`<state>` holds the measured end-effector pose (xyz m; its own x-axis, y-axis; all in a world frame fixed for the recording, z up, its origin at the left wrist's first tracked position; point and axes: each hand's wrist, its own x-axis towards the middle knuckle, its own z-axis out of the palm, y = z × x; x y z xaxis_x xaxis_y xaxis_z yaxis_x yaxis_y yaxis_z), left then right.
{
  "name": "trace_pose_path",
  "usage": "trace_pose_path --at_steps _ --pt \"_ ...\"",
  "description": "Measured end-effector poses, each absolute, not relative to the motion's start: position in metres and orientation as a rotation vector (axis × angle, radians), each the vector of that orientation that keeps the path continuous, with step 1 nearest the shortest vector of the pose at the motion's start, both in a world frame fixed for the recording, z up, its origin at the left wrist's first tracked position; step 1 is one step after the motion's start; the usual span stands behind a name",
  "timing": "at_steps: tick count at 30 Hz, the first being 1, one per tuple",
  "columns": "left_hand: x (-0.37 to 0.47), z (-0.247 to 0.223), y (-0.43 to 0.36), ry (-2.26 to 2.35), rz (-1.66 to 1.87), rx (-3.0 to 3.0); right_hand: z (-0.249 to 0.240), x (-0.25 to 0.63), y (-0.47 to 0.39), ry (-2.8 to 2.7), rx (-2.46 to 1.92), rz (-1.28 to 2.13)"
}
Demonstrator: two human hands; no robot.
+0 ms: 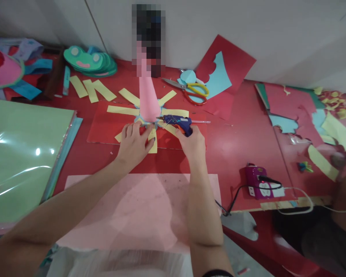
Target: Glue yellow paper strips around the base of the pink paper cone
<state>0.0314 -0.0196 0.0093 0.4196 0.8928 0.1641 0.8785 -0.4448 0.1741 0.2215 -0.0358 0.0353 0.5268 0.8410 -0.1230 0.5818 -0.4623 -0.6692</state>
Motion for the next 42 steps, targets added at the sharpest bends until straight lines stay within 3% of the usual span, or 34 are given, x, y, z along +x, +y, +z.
trace_pose_path --at_steps 15,22,31,37,42 --pt "0.022 0.011 -0.007 1.630 0.590 2.490 0.038 0.225 -0.036 -1.072 -2.113 0.569" --pt "0.023 0.004 -0.010 1.605 0.442 2.479 0.043 0.224 -0.035 -0.982 -2.038 0.500" --pt "0.015 0.018 0.000 1.424 0.613 2.523 0.041 0.224 -0.034 -0.976 -2.029 0.498" --pt "0.012 0.006 0.002 1.392 0.285 2.566 0.041 0.223 -0.034 -0.966 -2.019 0.523" --pt "0.014 0.004 0.000 1.400 0.296 2.620 0.041 0.222 -0.033 -0.977 -2.025 0.521"
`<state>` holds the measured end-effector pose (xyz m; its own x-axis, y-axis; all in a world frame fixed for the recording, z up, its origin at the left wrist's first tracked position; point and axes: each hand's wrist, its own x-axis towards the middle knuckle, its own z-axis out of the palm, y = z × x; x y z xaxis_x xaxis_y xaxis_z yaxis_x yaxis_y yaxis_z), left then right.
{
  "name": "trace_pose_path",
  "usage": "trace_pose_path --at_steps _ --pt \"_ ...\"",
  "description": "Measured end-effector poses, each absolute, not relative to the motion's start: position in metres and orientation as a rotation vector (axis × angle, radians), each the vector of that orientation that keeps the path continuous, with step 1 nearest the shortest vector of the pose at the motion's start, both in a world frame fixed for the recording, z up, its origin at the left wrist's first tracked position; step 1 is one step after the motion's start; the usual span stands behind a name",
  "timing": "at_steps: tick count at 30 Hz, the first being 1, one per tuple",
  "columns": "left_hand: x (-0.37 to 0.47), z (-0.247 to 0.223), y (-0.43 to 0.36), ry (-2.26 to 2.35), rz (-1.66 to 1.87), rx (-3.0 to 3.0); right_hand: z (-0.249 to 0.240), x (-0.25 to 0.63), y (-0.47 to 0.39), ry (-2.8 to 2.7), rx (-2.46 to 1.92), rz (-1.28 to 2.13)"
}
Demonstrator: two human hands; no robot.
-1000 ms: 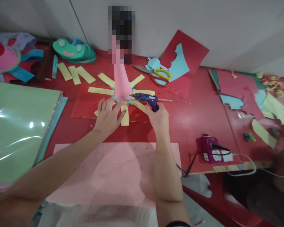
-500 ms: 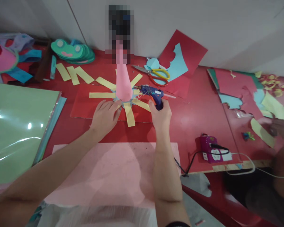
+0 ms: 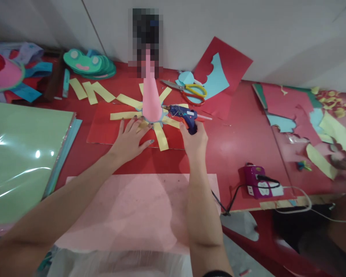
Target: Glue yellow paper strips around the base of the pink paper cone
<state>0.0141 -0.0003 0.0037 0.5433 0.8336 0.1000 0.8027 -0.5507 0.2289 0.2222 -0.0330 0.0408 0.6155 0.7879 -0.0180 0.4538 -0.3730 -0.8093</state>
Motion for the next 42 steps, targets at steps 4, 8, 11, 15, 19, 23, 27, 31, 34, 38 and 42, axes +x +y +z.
trace_pose_path --at_steps 4,8,11,15,19,23,27,31,34,38,42 --pt "0.016 0.006 -0.001 1.366 0.321 2.677 0.039 0.222 -0.033 -0.995 -2.046 0.526" --pt "0.019 0.009 -0.003 1.325 0.356 2.693 0.038 0.222 -0.033 -1.019 -2.059 0.502" --pt "0.019 0.011 -0.002 1.294 0.434 2.620 0.038 0.222 -0.032 -1.012 -2.046 0.506" --pt "0.015 0.013 0.003 1.365 0.611 2.478 0.039 0.222 -0.033 -1.000 -2.039 0.527" --pt "0.012 0.013 0.006 1.428 0.601 2.491 0.040 0.222 -0.033 -1.000 -2.046 0.525" --pt "0.013 0.008 0.007 1.487 0.558 2.473 0.039 0.222 -0.033 -0.983 -2.037 0.533" --pt "0.013 0.005 0.009 1.540 0.488 2.444 0.038 0.222 -0.032 -0.955 -1.977 0.491" --pt "0.014 0.008 0.008 1.529 0.414 2.473 0.038 0.222 -0.031 -0.911 -1.949 0.433" --pt "0.015 0.011 0.006 1.509 0.445 2.470 0.039 0.222 -0.030 -0.900 -1.943 0.429" --pt "0.014 0.012 0.005 1.493 0.568 2.460 0.038 0.221 -0.030 -0.913 -1.928 0.429" --pt "0.011 0.008 0.007 1.506 0.880 2.401 0.037 0.222 -0.031 -0.933 -1.927 0.412"
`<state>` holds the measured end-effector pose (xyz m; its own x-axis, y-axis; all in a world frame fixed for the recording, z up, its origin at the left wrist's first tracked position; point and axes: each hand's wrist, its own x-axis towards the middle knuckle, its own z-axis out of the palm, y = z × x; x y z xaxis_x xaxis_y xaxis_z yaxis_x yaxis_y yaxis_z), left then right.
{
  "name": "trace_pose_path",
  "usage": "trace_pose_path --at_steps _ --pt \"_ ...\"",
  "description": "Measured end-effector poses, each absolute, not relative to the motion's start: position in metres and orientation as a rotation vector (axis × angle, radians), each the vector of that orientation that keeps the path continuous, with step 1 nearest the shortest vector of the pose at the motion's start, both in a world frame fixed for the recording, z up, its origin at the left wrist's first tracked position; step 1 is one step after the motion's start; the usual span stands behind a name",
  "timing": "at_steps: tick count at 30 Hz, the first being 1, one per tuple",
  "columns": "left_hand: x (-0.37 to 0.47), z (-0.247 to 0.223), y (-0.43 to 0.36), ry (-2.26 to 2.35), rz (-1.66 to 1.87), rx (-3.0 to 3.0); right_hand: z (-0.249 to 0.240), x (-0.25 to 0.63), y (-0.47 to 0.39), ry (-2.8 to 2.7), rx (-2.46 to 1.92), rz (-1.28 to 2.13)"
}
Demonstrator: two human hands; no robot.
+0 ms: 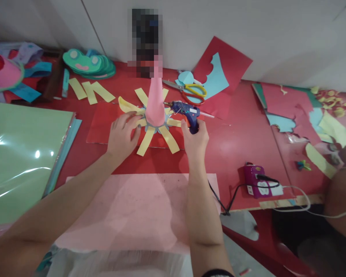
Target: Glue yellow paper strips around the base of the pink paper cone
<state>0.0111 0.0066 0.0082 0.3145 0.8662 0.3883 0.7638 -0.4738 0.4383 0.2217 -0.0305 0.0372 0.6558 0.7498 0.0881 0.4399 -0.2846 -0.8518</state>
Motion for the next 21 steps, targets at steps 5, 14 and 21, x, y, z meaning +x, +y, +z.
trace_pose_path --at_steps 5,14,21 --pt "0.0070 0.0023 0.0106 1.467 1.276 2.206 0.0375 0.2218 -0.0311 -0.939 -1.912 0.404" --pt "0.0098 0.0022 0.0106 1.324 0.740 2.313 0.0382 0.2203 -0.0308 -0.930 -1.914 0.433" --pt "0.0117 -0.0007 0.0104 1.337 0.597 2.464 0.0368 0.2206 -0.0317 -0.956 -1.936 0.443"
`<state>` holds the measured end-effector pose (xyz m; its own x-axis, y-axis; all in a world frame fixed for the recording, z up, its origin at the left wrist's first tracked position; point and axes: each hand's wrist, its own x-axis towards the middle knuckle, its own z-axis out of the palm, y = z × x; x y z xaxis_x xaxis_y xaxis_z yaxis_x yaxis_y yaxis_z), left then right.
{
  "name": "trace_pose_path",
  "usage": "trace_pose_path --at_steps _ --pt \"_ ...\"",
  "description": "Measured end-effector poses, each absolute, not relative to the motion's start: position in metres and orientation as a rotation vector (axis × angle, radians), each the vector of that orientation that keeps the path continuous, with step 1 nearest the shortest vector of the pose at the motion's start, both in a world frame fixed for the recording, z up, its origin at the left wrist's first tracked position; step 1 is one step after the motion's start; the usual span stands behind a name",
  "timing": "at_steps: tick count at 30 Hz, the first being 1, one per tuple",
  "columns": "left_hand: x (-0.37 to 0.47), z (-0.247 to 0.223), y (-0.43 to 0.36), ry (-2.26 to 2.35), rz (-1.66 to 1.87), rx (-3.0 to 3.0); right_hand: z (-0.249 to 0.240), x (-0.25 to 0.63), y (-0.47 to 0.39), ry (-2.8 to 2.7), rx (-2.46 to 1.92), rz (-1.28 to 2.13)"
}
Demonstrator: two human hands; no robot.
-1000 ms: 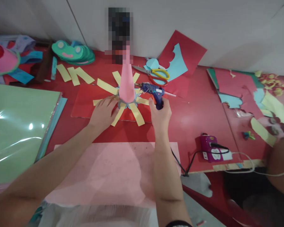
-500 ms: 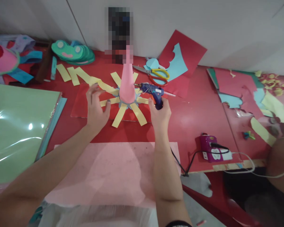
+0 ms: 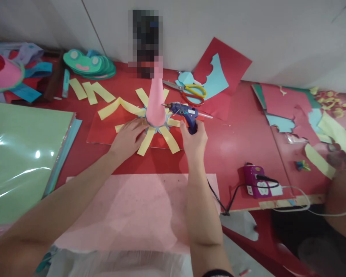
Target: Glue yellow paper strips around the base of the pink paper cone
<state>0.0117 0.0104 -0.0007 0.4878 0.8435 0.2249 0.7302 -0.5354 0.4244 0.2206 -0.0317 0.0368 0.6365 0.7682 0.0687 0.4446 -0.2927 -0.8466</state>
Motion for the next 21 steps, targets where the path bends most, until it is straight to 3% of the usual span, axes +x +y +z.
trace_pose_path --at_steps 11,21 --pt "0.013 0.007 0.006 1.392 0.441 2.539 0.038 0.218 -0.031 -0.945 -1.991 0.486" --pt "0.013 0.005 0.005 1.340 0.554 2.512 0.036 0.213 -0.030 -0.997 -1.998 0.531"
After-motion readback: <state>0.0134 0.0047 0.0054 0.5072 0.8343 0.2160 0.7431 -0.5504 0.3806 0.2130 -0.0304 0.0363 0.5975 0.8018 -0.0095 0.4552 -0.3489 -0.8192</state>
